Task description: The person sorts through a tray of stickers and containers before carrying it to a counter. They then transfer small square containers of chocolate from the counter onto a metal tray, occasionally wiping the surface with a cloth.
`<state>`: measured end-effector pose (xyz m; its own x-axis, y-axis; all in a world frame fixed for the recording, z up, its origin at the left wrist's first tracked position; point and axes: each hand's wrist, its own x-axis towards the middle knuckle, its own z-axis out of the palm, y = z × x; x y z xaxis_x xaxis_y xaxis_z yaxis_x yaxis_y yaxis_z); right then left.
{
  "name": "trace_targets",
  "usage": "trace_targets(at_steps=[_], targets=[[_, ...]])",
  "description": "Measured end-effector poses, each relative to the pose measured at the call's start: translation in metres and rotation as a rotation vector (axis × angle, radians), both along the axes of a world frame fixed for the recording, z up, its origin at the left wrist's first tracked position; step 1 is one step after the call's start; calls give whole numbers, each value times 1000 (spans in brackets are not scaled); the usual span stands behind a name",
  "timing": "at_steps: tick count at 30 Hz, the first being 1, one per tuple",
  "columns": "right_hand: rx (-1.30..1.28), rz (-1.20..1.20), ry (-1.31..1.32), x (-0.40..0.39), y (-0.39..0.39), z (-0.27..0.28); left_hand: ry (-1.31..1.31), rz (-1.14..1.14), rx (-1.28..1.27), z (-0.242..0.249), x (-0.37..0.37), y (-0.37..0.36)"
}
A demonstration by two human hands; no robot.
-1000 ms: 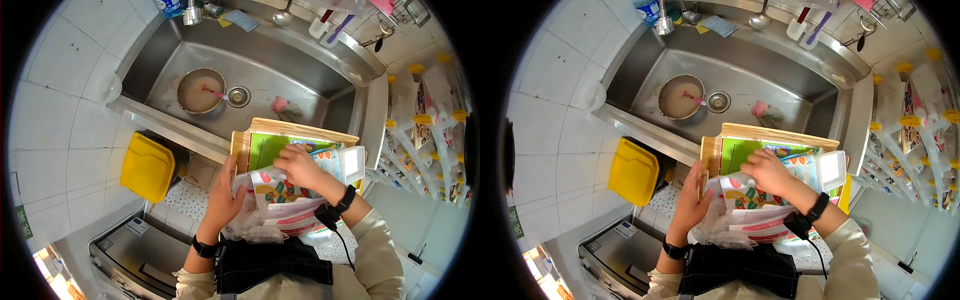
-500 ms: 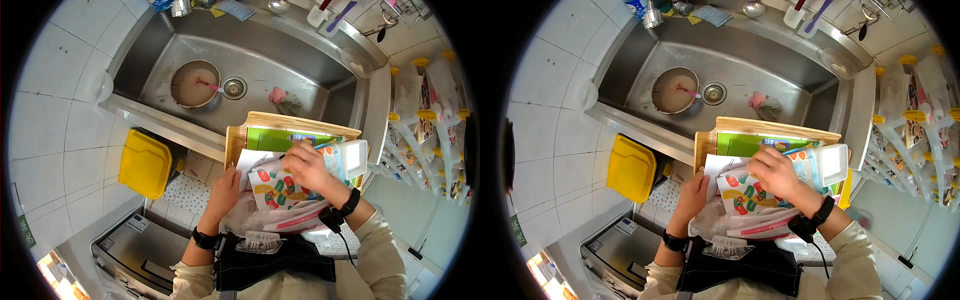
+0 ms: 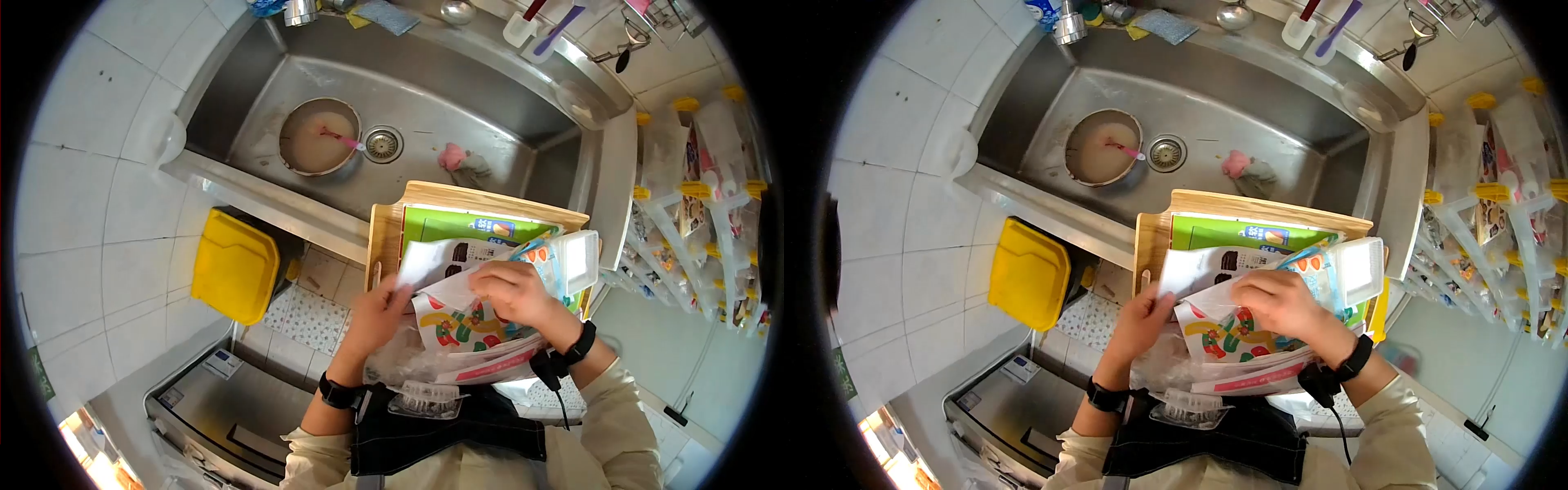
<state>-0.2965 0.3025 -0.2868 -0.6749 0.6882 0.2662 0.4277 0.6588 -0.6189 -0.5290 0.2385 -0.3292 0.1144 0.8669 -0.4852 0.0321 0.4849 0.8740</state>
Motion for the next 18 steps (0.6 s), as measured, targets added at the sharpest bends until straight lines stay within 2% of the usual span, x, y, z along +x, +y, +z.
trace_targets(at_steps=[1,2,4,6,7,8,10,11,13,18], targets=[[0,2,2,1,1,3,-218,4,-103,5,2,-1],[-94,36,-21,2,3,7,-216,7,-100,13,-2,1],[-185,73,-47,1,12,22,35,-304,87,27,-11,6],[-565,167,6,-1,29,40,-11,-325,127,18,-12,-1],[-695,121,98,-1,37,38,-94,-313,177,17,-11,-5],[-695,122,95,-5,47,34,-176,-302,226,16,-11,-9],[-732,-217,-78,-21,62,18,-182,-312,248,18,-10,-12],[-731,-219,-78,-26,63,7,-186,-323,270,19,-10,-13],[-163,-241,-541,-38,65,-13,-187,-356,297,21,-12,-11],[-10,-150,-601,-60,51,-21,-187,-371,387,17,-17,-12]])
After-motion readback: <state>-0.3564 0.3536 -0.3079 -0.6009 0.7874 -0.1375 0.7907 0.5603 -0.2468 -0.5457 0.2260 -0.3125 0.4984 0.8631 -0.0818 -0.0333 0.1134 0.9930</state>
